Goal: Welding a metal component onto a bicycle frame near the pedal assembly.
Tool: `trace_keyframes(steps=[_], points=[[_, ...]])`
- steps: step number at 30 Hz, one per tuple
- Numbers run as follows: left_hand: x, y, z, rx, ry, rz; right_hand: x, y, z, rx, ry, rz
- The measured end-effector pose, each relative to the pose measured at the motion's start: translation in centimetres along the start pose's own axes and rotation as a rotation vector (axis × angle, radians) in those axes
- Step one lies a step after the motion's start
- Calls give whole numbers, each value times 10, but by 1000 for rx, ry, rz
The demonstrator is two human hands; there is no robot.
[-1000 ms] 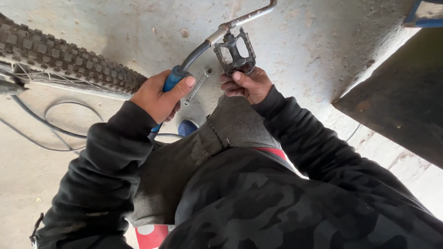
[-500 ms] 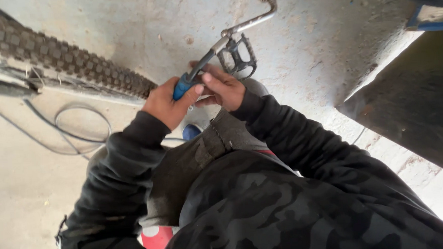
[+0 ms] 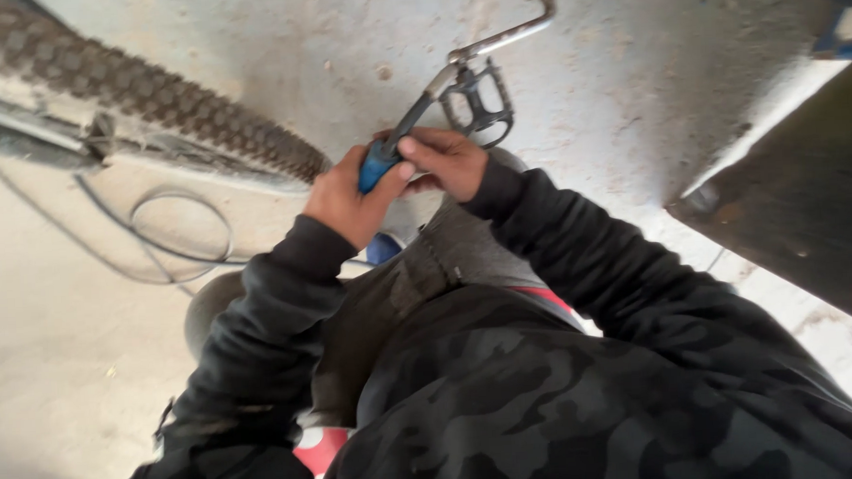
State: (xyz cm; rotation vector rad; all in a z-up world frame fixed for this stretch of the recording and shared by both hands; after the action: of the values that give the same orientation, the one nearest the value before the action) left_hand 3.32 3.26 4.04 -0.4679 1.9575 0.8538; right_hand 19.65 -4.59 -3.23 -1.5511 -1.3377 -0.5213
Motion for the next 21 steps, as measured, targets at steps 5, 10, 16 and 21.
trace_keyframes(steps=[5, 10, 16, 21], points=[[-6, 0, -1, 46, 109, -41, -8, 2, 3, 10, -37, -3], [3, -5, -6, 84, 108, -42, -7, -3, 2, -12, -15, 47], [3, -9, -3, 123, 239, -242, -16, 10, -15, -9, 12, -88], [38, 11, -8, -13, 267, -566, -109, 65, -34, -31, -163, -194]])
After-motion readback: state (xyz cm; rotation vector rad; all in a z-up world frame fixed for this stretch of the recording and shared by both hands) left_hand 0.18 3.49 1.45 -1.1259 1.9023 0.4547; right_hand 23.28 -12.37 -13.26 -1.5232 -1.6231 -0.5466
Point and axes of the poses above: each hand's wrist, its own z-axis towards the middle knuckle, its own y-axis out of the back of the hand, x = y × z, the point moved 4 cm from there along z, towards the middle knuckle, and after that the axes turned 9 degrees about -z, right-handed, at the moved point
